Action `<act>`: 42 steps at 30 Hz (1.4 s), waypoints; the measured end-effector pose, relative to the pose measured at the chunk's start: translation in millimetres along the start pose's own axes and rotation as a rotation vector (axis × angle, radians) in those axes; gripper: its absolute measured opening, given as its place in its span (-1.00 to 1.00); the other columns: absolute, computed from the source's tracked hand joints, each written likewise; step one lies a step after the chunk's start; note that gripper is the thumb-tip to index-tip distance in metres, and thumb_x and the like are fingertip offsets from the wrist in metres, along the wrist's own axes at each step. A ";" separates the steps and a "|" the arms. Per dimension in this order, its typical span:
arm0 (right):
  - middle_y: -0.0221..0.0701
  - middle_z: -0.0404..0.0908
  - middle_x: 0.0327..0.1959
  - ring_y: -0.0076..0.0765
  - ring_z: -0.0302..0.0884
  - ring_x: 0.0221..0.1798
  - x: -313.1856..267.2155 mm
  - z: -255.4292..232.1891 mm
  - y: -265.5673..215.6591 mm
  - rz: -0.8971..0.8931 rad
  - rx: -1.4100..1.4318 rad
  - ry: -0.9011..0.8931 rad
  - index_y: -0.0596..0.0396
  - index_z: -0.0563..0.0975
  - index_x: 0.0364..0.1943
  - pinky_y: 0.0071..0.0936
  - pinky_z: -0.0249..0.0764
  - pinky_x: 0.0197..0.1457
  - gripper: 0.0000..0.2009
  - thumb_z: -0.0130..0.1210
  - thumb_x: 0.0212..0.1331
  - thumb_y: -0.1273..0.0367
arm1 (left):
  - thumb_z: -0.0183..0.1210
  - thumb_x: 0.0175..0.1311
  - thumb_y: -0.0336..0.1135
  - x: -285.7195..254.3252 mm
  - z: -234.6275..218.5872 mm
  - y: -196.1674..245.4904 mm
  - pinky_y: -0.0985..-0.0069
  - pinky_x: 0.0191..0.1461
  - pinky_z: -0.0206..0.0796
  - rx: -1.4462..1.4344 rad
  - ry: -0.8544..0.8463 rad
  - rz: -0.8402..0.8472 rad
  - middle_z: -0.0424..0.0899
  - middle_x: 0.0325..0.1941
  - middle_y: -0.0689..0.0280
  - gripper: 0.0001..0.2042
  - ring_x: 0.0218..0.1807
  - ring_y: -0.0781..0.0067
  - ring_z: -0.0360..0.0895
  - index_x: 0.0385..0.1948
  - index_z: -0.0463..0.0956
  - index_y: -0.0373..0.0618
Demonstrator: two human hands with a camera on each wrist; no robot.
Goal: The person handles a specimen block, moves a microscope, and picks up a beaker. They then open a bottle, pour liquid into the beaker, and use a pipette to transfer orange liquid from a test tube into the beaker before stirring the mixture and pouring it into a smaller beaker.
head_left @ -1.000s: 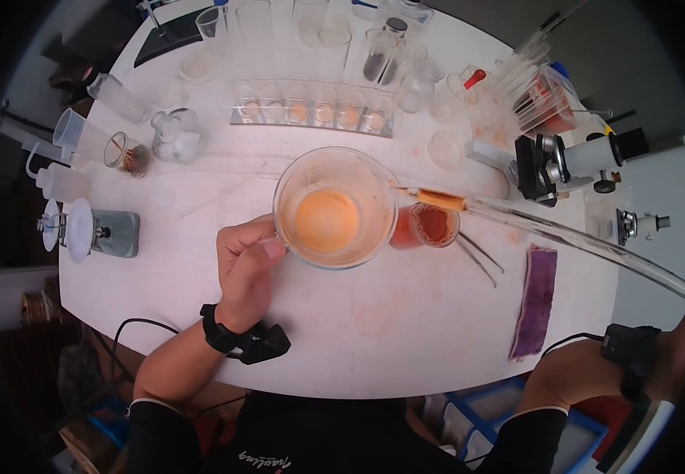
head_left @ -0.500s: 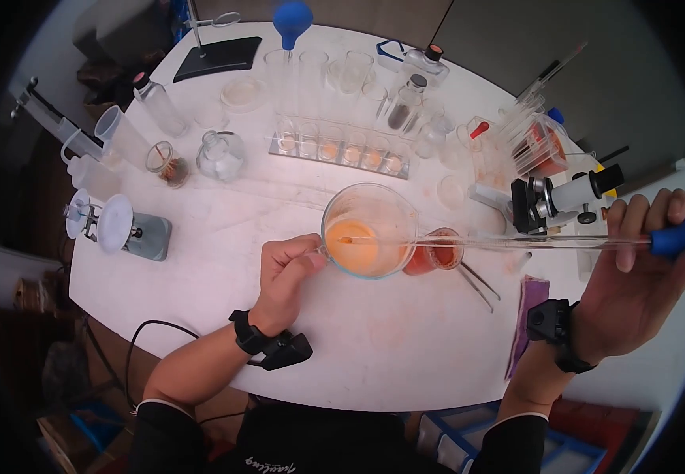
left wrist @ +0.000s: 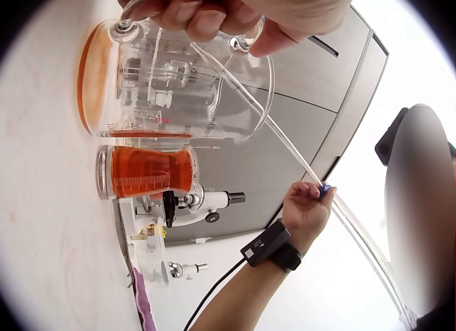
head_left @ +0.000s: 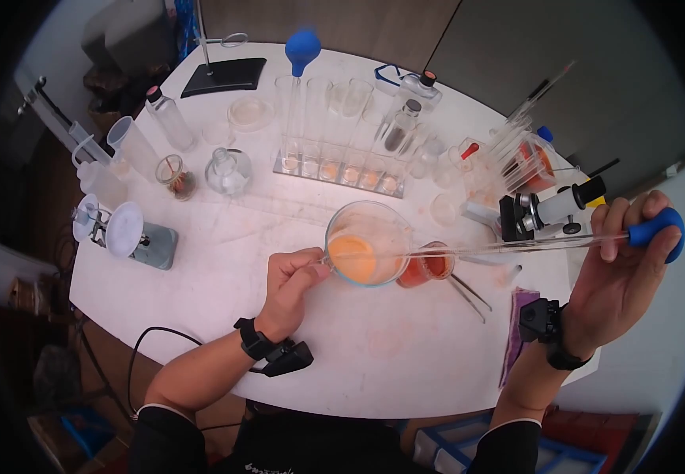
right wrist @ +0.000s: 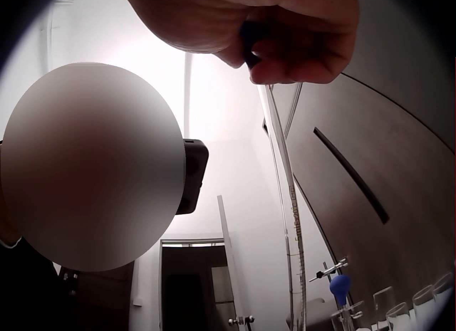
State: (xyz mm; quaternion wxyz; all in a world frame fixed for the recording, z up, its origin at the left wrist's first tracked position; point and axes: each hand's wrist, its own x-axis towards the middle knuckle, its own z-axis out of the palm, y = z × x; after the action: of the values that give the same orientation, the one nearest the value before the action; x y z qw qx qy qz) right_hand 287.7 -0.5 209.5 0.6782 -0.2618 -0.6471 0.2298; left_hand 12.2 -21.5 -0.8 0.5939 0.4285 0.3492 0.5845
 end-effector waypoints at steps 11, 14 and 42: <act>-0.50 0.21 -0.36 -0.58 0.11 -0.42 -0.3 -56.2 -30.0 -0.050 0.180 0.206 0.17 0.31 -0.07 -0.50 0.13 -0.19 -0.68 -0.13 0.49 0.14 | 0.05 0.15 -0.42 -0.6 2.0 -4.0 0.56 -0.39 -0.15 0.023 -0.037 0.011 0.17 -0.59 0.49 -0.73 -0.48 0.70 0.01 -0.68 0.21 -0.31; -0.49 0.21 -0.38 -0.58 0.11 -0.43 -6.1 -82.0 -32.2 -0.073 0.220 0.220 0.17 0.31 -0.09 -0.52 0.13 -0.20 -0.69 -0.10 0.48 0.16 | 0.05 0.18 -0.41 -1.2 3.6 -2.0 0.58 -0.37 -0.12 0.037 -0.056 0.002 0.22 -0.58 0.49 -0.75 -0.46 0.70 0.04 -0.65 0.28 -0.33; -0.48 0.35 -0.59 -0.49 0.28 -0.54 -22.0 -148.1 -37.1 -0.117 0.402 0.305 0.17 0.48 -0.13 -0.49 0.21 -0.36 -0.53 -0.15 0.45 -0.01 | 0.04 0.37 -0.17 -8.4 12.5 0.4 0.58 -0.21 0.18 0.225 -0.091 -0.015 0.54 -0.51 0.29 -0.66 -0.39 0.55 0.40 -0.56 0.49 -0.22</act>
State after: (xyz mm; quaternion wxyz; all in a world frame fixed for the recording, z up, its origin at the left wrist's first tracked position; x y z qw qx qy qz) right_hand 433.2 -51.4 213.3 0.8185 -0.1157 -0.4926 0.2720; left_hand 22.9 -31.2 3.7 0.5617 0.5157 0.3885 0.5172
